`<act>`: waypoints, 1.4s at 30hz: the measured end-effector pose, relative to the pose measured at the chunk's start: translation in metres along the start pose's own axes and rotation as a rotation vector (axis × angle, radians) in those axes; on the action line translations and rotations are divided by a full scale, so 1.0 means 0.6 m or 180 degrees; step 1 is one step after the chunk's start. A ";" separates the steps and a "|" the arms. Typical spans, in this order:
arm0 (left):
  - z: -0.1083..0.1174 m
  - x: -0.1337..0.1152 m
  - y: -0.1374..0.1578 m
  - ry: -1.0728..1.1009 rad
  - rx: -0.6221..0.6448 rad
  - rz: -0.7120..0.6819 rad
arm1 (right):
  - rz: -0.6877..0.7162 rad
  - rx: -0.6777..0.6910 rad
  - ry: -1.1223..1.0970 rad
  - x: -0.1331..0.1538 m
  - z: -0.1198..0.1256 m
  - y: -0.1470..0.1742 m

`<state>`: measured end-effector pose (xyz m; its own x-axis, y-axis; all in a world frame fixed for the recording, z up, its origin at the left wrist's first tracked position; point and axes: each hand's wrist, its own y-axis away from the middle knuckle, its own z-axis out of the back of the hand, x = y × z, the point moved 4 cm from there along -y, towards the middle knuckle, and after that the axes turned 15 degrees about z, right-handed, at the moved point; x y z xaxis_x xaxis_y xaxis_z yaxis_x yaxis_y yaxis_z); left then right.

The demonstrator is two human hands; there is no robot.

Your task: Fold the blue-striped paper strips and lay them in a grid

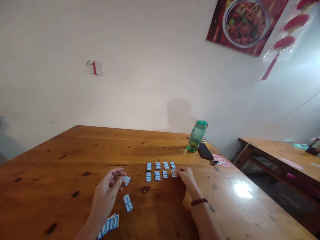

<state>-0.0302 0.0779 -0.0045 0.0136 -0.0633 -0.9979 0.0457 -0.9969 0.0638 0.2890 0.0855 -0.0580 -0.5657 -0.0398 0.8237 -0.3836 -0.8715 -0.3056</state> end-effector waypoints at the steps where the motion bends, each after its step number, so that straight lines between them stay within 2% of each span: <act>1: 0.001 0.000 0.000 -0.0010 -0.0003 -0.0003 | -0.0006 0.0036 0.0084 0.000 -0.003 0.000; 7: 0.006 0.003 -0.002 -0.0030 -0.0003 -0.0007 | -0.0025 0.0199 0.0659 0.005 -0.010 0.001; 19: 0.022 -0.017 0.001 -0.0048 -0.0204 -0.0112 | -0.0301 0.0462 0.1685 0.028 -0.005 0.007; 27: 0.022 -0.028 0.006 0.0018 -0.0281 -0.0121 | -0.0406 0.0558 0.1920 0.036 -0.009 0.015; 42: 0.024 -0.026 0.006 -0.0028 -0.0321 -0.0233 | -0.0321 0.0546 0.2086 0.037 -0.018 0.022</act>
<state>-0.0448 0.0744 0.0110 -0.0021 0.0088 -1.0000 0.1464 -0.9892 -0.0090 0.2635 0.0783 -0.0490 -0.8790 0.3026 0.3685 -0.3671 -0.9227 -0.1180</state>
